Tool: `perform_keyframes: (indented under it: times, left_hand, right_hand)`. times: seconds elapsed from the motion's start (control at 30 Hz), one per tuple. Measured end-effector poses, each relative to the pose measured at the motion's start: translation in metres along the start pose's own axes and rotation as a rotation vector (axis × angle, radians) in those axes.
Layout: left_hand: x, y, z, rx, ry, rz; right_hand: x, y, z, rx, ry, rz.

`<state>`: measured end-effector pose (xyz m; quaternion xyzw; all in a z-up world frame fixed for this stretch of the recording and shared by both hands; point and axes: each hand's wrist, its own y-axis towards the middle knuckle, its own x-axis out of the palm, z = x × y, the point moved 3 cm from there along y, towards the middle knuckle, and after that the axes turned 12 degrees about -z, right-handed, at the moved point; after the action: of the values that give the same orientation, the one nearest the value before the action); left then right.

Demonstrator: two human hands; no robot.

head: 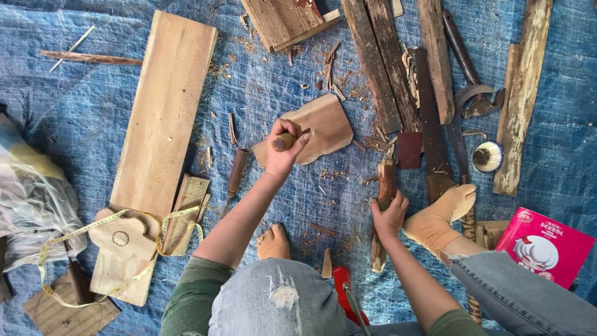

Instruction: A person sits on the floor and uses a wooden log as a mallet to strike a chisel into a small piece of wood to carve or shape it.

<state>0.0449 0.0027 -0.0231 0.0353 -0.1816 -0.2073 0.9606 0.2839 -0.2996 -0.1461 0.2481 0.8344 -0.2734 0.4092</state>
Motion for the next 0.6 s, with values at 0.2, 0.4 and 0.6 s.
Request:
perform_keyframes:
  times: [0.2, 0.4, 0.6]
  left_hand:
    - [0.002, -0.001, -0.032, 0.001, -0.041, -0.038]
    - [0.005, -0.011, -0.038, 0.166, 0.103, -0.218]
    - [0.003, -0.036, -0.047, 0.22, 0.204, -0.432]
  right_hand:
    - [0.002, -0.001, 0.001, -0.002, -0.015, 0.02]
    - [-0.002, -0.002, -0.005, 0.001, 0.0, 0.001]
    - [-0.002, 0.0, -0.002, 0.033, 0.015, -0.034]
